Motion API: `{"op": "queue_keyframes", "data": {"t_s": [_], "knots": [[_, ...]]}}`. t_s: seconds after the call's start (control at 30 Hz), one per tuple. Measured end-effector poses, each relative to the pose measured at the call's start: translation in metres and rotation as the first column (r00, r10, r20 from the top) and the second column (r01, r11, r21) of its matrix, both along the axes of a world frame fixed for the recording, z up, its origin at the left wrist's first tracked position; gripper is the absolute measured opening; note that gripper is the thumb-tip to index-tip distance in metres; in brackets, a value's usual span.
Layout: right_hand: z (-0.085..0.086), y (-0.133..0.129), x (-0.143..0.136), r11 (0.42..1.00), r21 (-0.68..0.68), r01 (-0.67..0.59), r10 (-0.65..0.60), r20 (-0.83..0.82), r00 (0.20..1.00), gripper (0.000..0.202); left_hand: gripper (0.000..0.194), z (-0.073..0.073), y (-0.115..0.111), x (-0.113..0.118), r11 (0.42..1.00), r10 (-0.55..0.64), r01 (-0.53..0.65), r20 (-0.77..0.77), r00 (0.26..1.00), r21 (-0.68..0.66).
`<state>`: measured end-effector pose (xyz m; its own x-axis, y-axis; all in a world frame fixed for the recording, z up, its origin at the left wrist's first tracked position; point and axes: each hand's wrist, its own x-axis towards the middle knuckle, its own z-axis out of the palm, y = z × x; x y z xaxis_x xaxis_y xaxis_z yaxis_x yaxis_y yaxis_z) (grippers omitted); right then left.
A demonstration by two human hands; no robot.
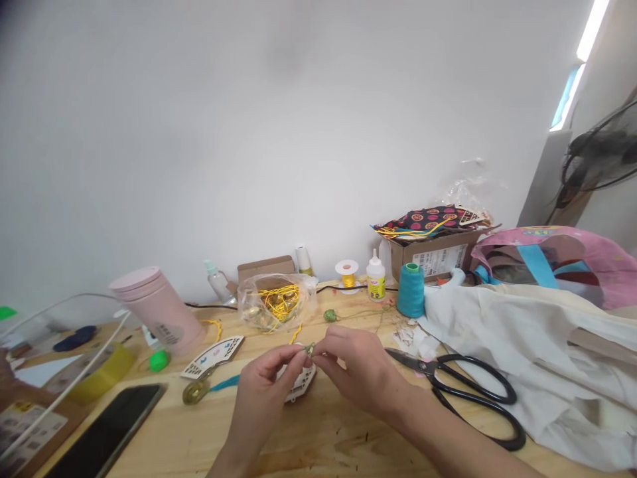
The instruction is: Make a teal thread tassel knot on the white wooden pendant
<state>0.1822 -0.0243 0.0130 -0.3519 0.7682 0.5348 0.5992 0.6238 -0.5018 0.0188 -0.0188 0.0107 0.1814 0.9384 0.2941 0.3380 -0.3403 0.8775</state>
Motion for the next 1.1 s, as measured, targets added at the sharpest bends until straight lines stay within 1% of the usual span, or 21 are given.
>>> {"op": "queue_keyframes", "data": {"t_s": [0.17, 0.23, 0.3, 0.37, 0.43, 0.53, 0.6, 0.7, 0.8, 0.93, 1.03, 1.1], "knots": [[0.002, -0.006, -0.002, 0.984, 0.169, 0.049, -0.082, 0.194, 0.977, 0.024, 0.017, 0.003, -0.001, 0.001, 0.998, 0.044, -0.04, -0.08, 0.996, 0.05], [0.003, -0.007, -0.001, 0.973, 0.225, 0.053, -0.112, 0.255, 0.96, 0.026, 0.017, 0.003, -0.001, 0.001, 0.998, 0.024, -0.017, -0.118, 0.993, 0.065], [0.004, -0.006, 0.001, 0.966, 0.255, 0.046, -0.114, 0.261, 0.959, 0.026, 0.017, 0.002, -0.001, 0.001, 0.998, -0.01, 0.019, -0.136, 0.991, 0.062], [0.005, -0.004, 0.003, 0.969, 0.246, 0.031, -0.081, 0.197, 0.977, 0.024, 0.017, 0.002, 0.0, 0.001, 0.999, -0.031, 0.036, -0.111, 0.993, 0.04], [0.005, -0.002, 0.004, 0.979, 0.205, 0.024, -0.044, 0.092, 0.995, 0.02, 0.017, 0.001, 0.001, 0.002, 0.999, -0.041, 0.041, -0.064, 0.997, -0.001], [0.005, 0.0, 0.006, 0.988, 0.149, 0.039, -0.039, 0.0, 0.999, 0.014, 0.018, 0.0, 0.001, 0.002, 0.997, -0.046, 0.046, -0.009, 0.999, -0.063], [0.005, 0.0, 0.006, 0.986, 0.153, 0.06, -0.063, 0.012, 0.998, 0.014, 0.018, -0.001, 0.001, 0.002, 0.995, -0.041, 0.042, 0.012, 0.999, -0.089], [0.003, -0.002, 0.005, 0.977, 0.197, 0.076, -0.091, 0.064, 0.994, 0.018, 0.019, 0.0, 0.001, 0.002, 0.993, -0.027, 0.031, 0.034, 0.999, -0.118], [0.002, -0.002, 0.005, 0.972, 0.219, 0.082, -0.104, 0.094, 0.99, 0.022, 0.019, 0.001, 0.001, 0.002, 0.992, -0.042, 0.046, 0.037, 0.998, -0.114], [0.005, -0.001, 0.006, 0.984, 0.174, 0.04, -0.06, 0.107, 0.992, 0.024, 0.018, 0.001, -0.001, 0.002, 0.986, -0.081, 0.092, 0.082, 0.993, -0.138], [0.008, -0.001, 0.006, 0.993, 0.115, 0.009, -0.016, 0.056, 0.998, 0.022, 0.019, 0.001, -0.001, 0.002, 0.969, -0.076, 0.114, 0.175, 0.982, -0.218], [0.01, -0.001, 0.005, 0.996, 0.087, 0.007, -0.009, 0.017, 1.0, 0.02, 0.019, 0.001, -0.001, 0.002, 0.95, -0.082, 0.152, 0.254, 0.964, -0.272]]}}
